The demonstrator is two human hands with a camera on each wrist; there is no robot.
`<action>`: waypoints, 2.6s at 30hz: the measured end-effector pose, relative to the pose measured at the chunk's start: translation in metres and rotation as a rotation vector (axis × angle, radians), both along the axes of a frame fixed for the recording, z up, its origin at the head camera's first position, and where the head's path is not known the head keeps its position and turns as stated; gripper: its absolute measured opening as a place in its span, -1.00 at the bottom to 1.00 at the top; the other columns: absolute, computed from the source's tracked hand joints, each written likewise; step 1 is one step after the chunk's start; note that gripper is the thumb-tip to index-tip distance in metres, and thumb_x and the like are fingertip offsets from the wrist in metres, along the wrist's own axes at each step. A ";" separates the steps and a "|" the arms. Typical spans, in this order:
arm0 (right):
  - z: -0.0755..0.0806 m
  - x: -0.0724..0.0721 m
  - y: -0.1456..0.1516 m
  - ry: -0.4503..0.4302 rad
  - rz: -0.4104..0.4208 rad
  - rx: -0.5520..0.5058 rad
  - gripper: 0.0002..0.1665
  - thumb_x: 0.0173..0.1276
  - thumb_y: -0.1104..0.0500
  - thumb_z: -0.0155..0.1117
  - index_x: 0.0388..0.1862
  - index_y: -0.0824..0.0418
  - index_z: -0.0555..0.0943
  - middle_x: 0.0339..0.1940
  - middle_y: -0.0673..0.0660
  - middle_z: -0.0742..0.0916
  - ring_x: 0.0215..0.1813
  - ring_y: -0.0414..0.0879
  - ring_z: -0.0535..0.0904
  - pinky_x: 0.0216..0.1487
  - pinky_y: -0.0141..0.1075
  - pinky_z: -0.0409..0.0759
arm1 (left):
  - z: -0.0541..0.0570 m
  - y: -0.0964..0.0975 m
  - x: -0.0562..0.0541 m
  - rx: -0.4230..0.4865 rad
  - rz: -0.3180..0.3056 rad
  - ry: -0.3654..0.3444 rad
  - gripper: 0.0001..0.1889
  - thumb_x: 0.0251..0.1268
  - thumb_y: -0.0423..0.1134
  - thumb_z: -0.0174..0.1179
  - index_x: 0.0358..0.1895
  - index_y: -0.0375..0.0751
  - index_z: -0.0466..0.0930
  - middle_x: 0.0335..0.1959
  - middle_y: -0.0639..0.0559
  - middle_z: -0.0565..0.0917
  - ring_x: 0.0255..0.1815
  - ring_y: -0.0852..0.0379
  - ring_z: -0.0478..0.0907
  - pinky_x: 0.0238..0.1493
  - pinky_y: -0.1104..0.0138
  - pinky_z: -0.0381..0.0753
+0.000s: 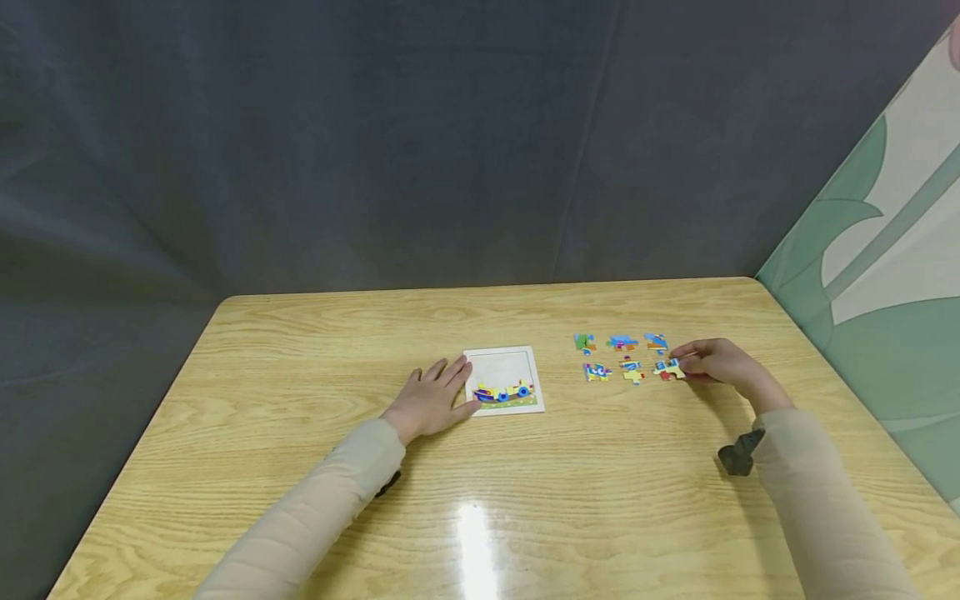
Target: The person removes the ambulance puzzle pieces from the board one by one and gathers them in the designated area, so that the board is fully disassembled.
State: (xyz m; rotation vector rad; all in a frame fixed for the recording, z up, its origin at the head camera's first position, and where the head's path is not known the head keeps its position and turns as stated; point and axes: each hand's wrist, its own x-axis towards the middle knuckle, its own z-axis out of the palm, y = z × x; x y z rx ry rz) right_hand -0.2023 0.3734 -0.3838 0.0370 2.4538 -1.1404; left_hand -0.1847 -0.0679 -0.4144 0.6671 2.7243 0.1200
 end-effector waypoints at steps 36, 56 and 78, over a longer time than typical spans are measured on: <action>0.025 -0.012 -0.097 0.183 0.112 0.023 -0.57 0.46 0.24 0.07 0.21 0.47 0.45 -0.10 0.28 0.63 -0.12 -0.07 0.62 -0.01 -0.11 0.65 | -0.002 0.003 -0.002 0.000 -0.006 0.010 -0.25 0.44 0.31 -0.31 0.56 0.02 -0.15 0.59 0.14 -0.12 0.60 -0.04 -0.12 0.50 -0.13 0.02; 0.009 -0.011 -0.182 0.225 0.257 -0.084 -0.66 0.33 0.41 0.15 0.06 0.51 0.54 -0.18 0.37 0.69 -0.22 -0.09 0.60 -0.11 -0.16 0.64 | 0.004 0.001 -0.003 -0.008 -0.026 -0.038 -0.18 0.37 0.35 -0.21 0.56 0.04 -0.16 0.59 0.16 -0.14 0.60 -0.05 -0.11 0.51 -0.11 0.00; -0.008 -0.001 -0.241 0.176 0.408 -0.005 -0.70 0.20 0.47 0.24 -0.06 0.39 0.62 -0.14 0.27 0.72 -0.08 0.00 0.64 -0.07 -0.30 0.65 | 0.005 -0.004 -0.005 -0.018 -0.049 -0.069 -0.14 0.34 0.39 -0.20 0.56 0.08 -0.23 0.59 0.20 -0.21 0.60 -0.02 -0.15 0.52 -0.11 -0.04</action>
